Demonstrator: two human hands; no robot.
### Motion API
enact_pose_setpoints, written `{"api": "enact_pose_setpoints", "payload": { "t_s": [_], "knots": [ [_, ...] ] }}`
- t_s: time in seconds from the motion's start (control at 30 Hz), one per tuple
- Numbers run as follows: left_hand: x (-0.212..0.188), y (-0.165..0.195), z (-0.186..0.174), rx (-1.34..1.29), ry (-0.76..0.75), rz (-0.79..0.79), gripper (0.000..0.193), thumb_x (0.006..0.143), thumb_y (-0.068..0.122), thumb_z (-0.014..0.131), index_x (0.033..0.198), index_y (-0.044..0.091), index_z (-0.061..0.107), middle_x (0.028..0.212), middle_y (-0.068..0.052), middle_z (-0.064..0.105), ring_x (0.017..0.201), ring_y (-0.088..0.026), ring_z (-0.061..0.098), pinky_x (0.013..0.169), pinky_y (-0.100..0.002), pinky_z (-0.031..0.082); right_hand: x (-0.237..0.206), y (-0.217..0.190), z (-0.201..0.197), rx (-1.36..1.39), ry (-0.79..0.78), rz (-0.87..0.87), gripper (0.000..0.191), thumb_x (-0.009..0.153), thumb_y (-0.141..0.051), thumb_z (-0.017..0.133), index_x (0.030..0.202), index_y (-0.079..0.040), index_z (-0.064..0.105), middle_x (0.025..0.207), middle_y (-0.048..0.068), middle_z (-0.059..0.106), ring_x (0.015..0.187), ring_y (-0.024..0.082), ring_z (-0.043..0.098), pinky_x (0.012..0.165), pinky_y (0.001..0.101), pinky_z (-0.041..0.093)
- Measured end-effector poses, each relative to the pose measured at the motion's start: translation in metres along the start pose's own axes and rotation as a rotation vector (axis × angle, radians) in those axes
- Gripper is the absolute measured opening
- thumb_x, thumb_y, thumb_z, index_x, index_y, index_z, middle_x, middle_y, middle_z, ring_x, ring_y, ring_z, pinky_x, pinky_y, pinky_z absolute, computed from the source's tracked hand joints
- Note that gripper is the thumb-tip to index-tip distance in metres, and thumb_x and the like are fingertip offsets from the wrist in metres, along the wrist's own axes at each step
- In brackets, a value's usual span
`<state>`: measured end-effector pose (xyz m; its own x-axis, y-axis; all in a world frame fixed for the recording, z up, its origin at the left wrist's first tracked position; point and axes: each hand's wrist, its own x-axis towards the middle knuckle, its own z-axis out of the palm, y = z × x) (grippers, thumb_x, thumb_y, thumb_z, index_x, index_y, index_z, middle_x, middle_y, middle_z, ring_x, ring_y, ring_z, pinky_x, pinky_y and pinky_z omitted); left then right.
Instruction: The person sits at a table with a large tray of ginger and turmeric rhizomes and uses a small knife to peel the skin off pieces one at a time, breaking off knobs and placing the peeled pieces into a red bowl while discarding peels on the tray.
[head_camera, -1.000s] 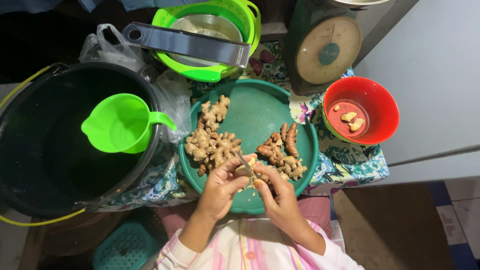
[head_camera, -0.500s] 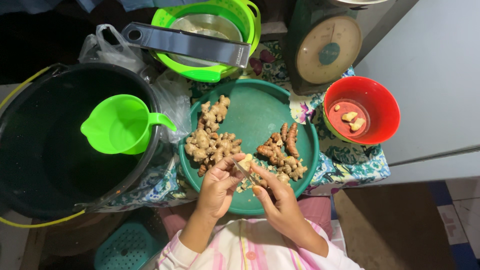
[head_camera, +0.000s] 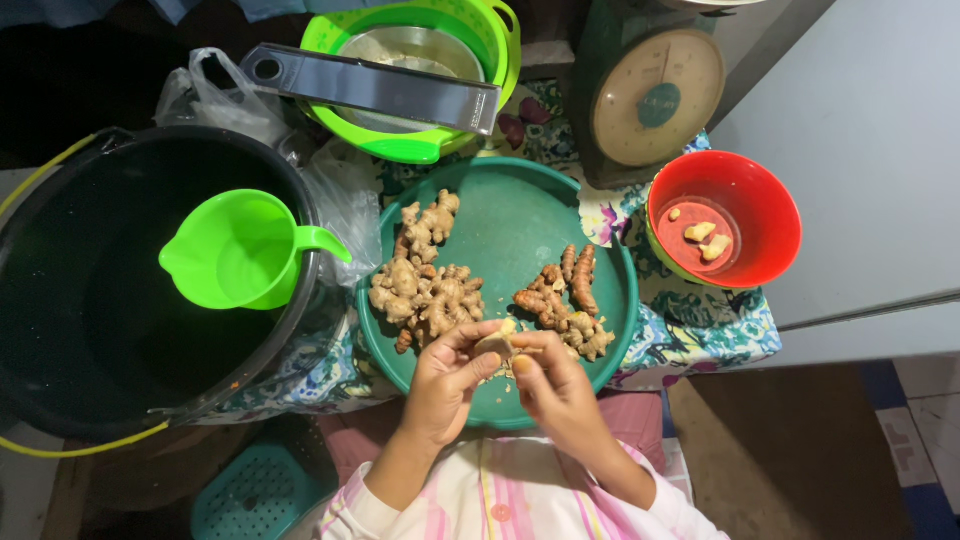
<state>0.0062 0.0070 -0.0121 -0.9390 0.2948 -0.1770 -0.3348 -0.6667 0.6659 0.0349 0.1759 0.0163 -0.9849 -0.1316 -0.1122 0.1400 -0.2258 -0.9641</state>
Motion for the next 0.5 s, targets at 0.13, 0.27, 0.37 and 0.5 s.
{"api": "enact_pose_setpoints", "payload": {
  "t_s": [0.13,0.27,0.37,0.5],
  "knots": [
    [0.007,0.002,0.000,-0.223,0.011,-0.080,0.032,0.091,-0.001,0.064,0.123,-0.003,0.061,0.116,-0.015,0.071,0.104,-0.022,0.071,0.097,-0.032,0.055,0.000,-0.010,-0.010,0.456,-0.032,0.262,0.030,0.101,-0.021,0.051,0.130,-0.012,0.053,0.075,0.001,0.055,0.046,0.005,0.041,0.039,0.0187,0.030],
    [0.008,0.000,-0.002,-0.246,-0.054,-0.032,0.034,0.094,-0.005,0.065,0.127,-0.001,0.061,0.118,-0.012,0.068,0.107,-0.021,0.068,0.095,-0.032,0.052,-0.010,-0.014,-0.001,-0.185,0.011,0.003,0.042,0.101,-0.013,0.057,0.142,-0.010,0.056,0.078,0.001,0.057,0.057,0.003,0.047,0.050,0.0191,0.036],
    [0.007,-0.003,-0.004,-0.227,-0.045,-0.032,0.034,0.092,-0.006,0.065,0.124,0.001,0.061,0.116,-0.012,0.068,0.106,-0.021,0.068,0.095,-0.032,0.053,-0.011,-0.016,0.004,-0.408,0.015,-0.166,0.045,0.099,-0.008,0.061,0.145,-0.007,0.057,0.093,0.004,0.067,0.068,0.006,0.053,0.061,0.0213,0.044],
    [0.007,-0.005,-0.007,-0.216,0.007,-0.007,0.032,0.092,-0.008,0.064,0.123,0.001,0.063,0.116,-0.009,0.068,0.104,-0.017,0.067,0.093,-0.030,0.054,-0.010,-0.017,0.010,-0.523,0.014,-0.458,0.043,0.102,-0.004,0.061,0.144,-0.002,0.055,0.130,0.014,0.068,0.107,0.018,0.069,0.088,0.0304,0.054]
  ]
}}
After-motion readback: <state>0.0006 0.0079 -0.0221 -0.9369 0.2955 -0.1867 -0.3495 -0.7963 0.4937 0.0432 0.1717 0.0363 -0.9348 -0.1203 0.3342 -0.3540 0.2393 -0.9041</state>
